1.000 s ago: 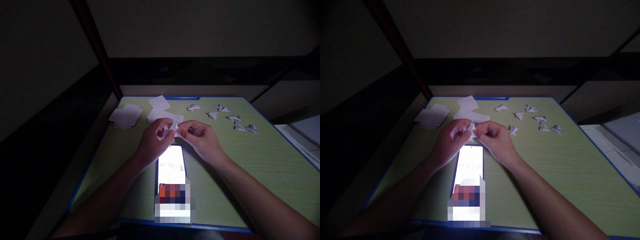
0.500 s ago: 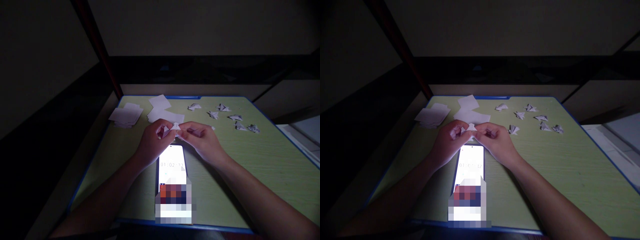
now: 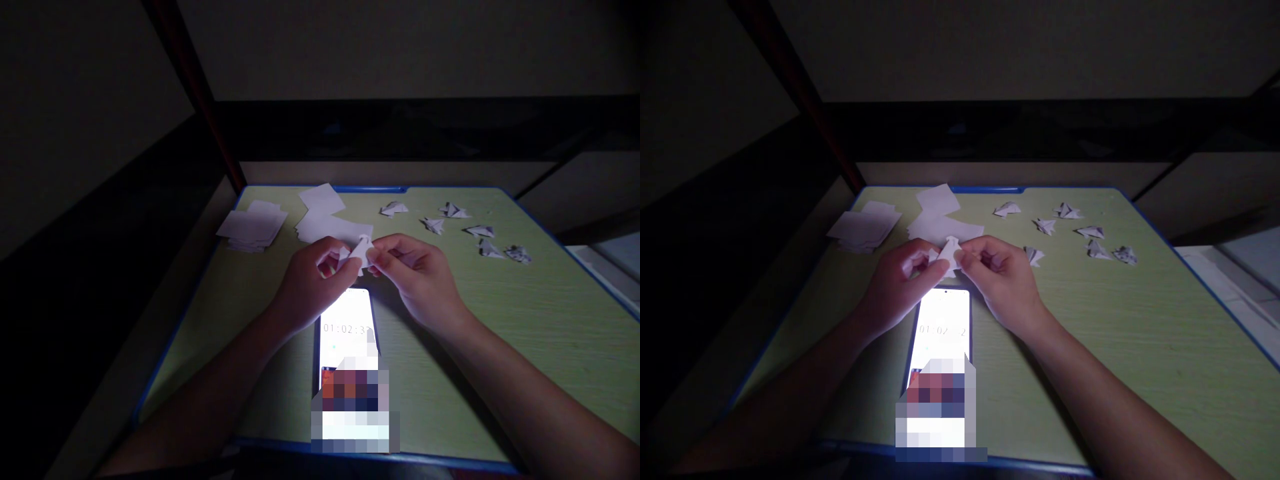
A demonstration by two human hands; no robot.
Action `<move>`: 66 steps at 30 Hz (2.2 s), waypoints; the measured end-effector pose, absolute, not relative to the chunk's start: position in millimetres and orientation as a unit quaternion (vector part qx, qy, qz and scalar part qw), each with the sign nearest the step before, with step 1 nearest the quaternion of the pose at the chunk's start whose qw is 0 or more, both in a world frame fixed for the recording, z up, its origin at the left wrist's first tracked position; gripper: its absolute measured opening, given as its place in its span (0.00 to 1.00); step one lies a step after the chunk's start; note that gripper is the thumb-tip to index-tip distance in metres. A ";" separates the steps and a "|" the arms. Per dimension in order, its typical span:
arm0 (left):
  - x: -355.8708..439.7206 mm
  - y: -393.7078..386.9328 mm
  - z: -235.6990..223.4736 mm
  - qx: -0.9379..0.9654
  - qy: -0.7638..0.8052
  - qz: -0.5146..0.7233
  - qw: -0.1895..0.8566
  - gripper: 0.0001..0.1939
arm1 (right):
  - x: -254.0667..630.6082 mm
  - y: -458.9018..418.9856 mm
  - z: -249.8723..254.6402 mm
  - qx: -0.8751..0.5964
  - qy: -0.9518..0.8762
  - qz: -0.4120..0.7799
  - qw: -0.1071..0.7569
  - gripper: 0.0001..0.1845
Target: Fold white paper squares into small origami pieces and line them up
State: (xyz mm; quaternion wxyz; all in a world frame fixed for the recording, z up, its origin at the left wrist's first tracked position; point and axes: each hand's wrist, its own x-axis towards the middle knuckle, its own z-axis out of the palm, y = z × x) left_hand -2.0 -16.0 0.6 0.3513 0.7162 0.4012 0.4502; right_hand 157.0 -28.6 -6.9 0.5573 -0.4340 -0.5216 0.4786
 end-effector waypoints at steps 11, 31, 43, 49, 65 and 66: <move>-3.8 -17.7 3.2 0.720 0.411 0.444 0.341 0.04 | 157.0 -27.9 -9.1 -0.410 -0.511 0.529 0.539 0.07; -2.5 -15.3 -1.9 0.685 0.410 0.445 0.406 0.07 | 153.6 -28.1 -5.3 -0.406 -0.449 0.559 0.566 0.08; -1.9 -16.7 0.8 0.658 0.402 0.441 0.459 0.05 | 154.0 -26.4 -7.5 -0.401 -0.458 0.586 0.535 0.10; -0.7 -14.3 0.0 0.618 0.403 0.463 0.491 0.03 | 153.9 -26.4 -6.7 -0.410 -0.452 0.590 0.529 0.12; -2.3 -11.7 2.8 0.597 0.416 0.480 0.490 0.07 | 152.2 -29.5 -10.3 -0.393 -0.492 0.620 0.468 0.10; -2.5 -11.5 2.7 0.598 0.416 0.481 0.488 0.08 | 151.1 -30.0 -10.4 -0.390 -0.486 0.623 0.473 0.10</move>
